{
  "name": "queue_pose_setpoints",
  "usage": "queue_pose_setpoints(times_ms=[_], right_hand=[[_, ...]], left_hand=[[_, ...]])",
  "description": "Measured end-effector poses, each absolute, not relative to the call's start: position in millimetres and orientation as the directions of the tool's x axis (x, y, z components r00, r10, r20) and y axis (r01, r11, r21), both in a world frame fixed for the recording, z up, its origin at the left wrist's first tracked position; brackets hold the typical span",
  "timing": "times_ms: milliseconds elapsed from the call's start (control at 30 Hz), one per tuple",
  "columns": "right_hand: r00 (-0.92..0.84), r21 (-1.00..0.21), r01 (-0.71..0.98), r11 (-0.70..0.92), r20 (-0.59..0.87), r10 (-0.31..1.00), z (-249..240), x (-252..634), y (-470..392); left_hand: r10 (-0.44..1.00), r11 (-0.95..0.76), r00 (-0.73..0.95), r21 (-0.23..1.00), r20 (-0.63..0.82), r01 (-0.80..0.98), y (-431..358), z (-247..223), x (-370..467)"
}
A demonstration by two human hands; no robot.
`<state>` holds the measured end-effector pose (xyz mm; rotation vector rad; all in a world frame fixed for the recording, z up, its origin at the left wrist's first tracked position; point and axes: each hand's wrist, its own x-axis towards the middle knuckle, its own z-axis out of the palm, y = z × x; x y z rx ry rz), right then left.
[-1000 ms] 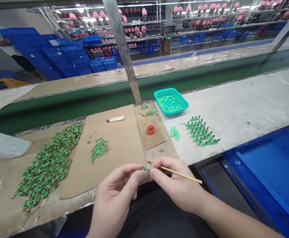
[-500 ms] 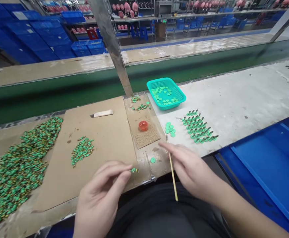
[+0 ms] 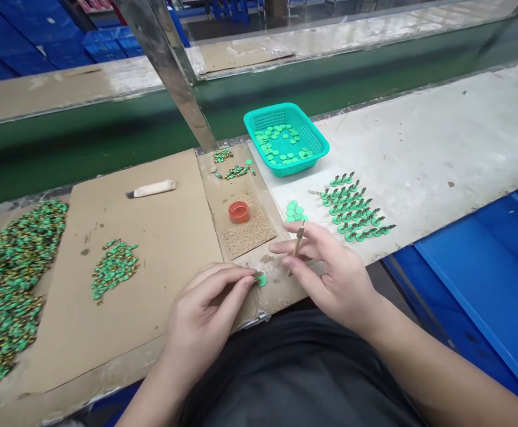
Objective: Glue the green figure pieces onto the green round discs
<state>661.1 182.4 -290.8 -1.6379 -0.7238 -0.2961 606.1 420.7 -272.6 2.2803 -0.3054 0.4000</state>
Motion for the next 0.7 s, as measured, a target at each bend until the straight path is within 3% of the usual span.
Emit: queue_pose_setpoints(times_ms=[100,400,700], right_hand=[[0.743,-0.759,0.638,-0.128,0.564,0.36,-291.3,664.8,176.7],[0.735,-0.724,0.663,-0.19,0.582,0.348,-294.1,664.2,174.5],[0.667,-0.592,0.737,-0.326,0.558,0.494,-282.0,661.3,163.5]], left_hand=[[-0.109,-0.687,0.918,0.639,0.381,-0.347,419.8,-275.3,608.2],[-0.185,-0.732,0.894,0.55,0.408,-0.402,419.4,-274.8,608.3],[-0.225,-0.717,0.874,0.535,0.431,-0.448,417.8,-275.2,607.2]])
